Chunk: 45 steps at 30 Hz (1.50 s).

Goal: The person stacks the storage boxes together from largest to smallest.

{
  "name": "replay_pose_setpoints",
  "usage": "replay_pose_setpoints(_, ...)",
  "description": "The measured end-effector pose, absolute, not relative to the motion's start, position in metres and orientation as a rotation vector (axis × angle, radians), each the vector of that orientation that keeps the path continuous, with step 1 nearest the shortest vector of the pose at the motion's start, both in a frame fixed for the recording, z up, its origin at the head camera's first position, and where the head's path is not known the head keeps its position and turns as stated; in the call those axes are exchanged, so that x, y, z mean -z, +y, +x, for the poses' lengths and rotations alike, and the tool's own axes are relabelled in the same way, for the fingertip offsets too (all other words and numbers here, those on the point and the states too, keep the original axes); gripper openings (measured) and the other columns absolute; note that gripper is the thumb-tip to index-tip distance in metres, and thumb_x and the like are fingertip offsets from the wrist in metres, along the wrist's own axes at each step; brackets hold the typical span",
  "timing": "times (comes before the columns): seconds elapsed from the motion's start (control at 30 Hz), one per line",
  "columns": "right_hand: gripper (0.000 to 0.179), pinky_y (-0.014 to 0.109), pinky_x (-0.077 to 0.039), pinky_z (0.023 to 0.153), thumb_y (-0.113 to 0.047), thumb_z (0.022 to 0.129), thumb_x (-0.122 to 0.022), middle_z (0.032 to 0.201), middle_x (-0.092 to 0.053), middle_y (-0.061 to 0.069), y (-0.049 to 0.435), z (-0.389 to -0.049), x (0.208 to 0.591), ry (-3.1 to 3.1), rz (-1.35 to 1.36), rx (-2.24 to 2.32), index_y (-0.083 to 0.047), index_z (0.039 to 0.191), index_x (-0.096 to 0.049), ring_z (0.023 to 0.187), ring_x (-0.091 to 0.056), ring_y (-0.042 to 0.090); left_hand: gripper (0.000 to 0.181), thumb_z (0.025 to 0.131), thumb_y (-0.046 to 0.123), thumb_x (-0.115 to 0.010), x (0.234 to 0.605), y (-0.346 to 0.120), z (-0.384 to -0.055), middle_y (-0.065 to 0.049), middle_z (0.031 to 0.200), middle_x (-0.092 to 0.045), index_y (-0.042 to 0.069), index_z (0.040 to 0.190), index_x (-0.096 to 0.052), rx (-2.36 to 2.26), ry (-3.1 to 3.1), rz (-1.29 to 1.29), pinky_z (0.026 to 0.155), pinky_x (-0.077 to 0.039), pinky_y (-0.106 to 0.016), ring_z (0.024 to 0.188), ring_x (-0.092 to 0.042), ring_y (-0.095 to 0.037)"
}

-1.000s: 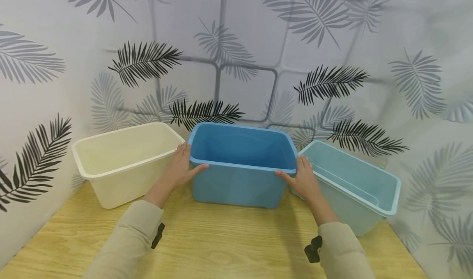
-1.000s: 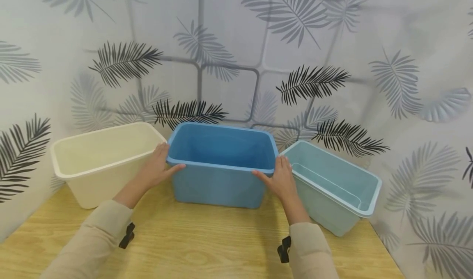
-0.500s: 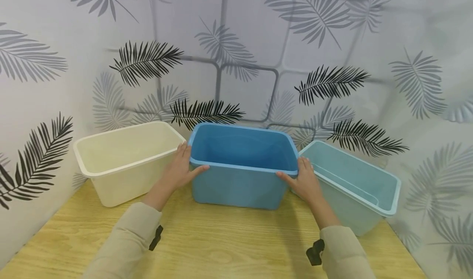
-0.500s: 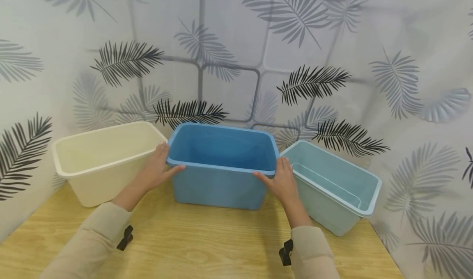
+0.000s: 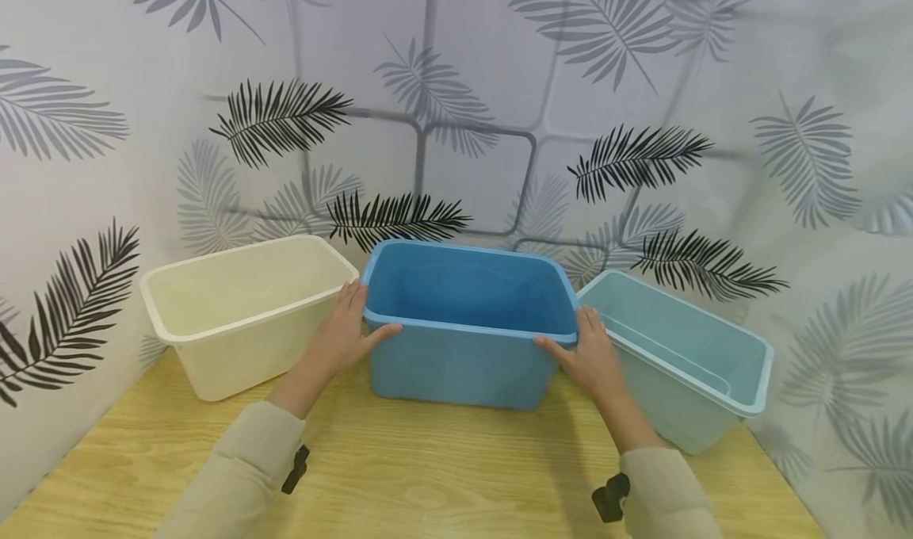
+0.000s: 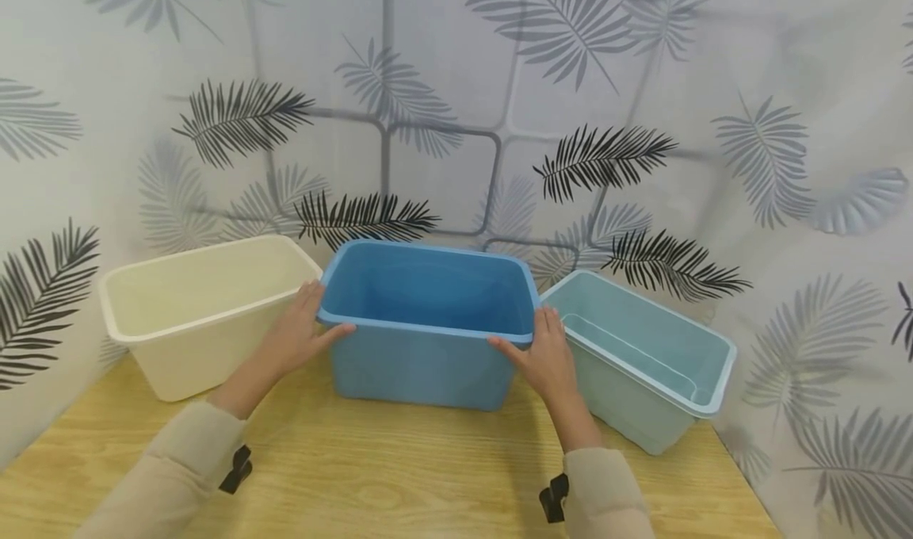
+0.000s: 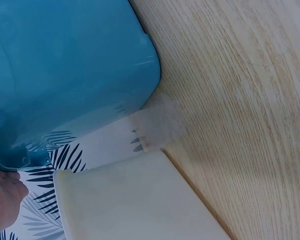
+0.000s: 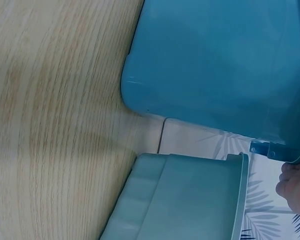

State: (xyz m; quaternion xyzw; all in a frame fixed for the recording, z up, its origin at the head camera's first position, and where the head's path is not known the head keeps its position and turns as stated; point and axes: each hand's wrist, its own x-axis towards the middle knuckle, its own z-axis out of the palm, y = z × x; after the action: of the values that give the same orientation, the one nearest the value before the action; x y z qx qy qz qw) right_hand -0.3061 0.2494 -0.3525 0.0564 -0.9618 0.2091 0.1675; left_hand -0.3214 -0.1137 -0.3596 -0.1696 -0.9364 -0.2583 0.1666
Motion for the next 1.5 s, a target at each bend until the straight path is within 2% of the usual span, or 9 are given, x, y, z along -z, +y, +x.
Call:
replay_pose_setpoints(0.6,0.095,0.06,-0.03,0.105,-0.055,0.08,-0.062,0.148,-0.024,0.029,0.248,-0.294,0.358,-2.692,0.154,-0.63,0.009,0.141,-0.027,0.139,-0.018,0.044,0.093,0.083,0.055,-0.058,0.366,-0.115,-0.312,-0.027,0.147,-0.028,-0.01,0.142,-0.024,0.741,-2.6,-0.473,0.111,-0.026,-0.051,0.14,-0.021,-0.04)
replay_pose_setpoints(0.93,0.094,0.061,-0.032,0.102,-0.054,0.08,-0.063,0.146,-0.027,0.03,0.247,-0.291,0.36,-2.654,0.168,-0.626,0.01,0.14,-0.03,0.137,-0.021,0.045,0.096,0.084,0.059,-0.054,0.366,-0.116,-0.309,-0.028,0.148,-0.025,-0.011,0.141,-0.023,0.731,-2.616,-0.48,0.111,-0.026,-0.051,0.139,-0.021,-0.04)
replay_pose_setpoints(1.5,0.094,0.061,-0.033,0.101,-0.053,0.08,-0.063,0.146,-0.025,0.03,0.246,-0.285,0.358,-2.665,0.156,-0.637,0.011,0.14,-0.028,0.136,-0.023,0.046,0.095,0.083,0.056,-0.057,0.367,-0.116,-0.303,-0.029,0.147,-0.027,-0.011,0.141,-0.025,0.752,-2.589,-0.484,0.11,-0.027,-0.052,0.139,-0.02,-0.042)
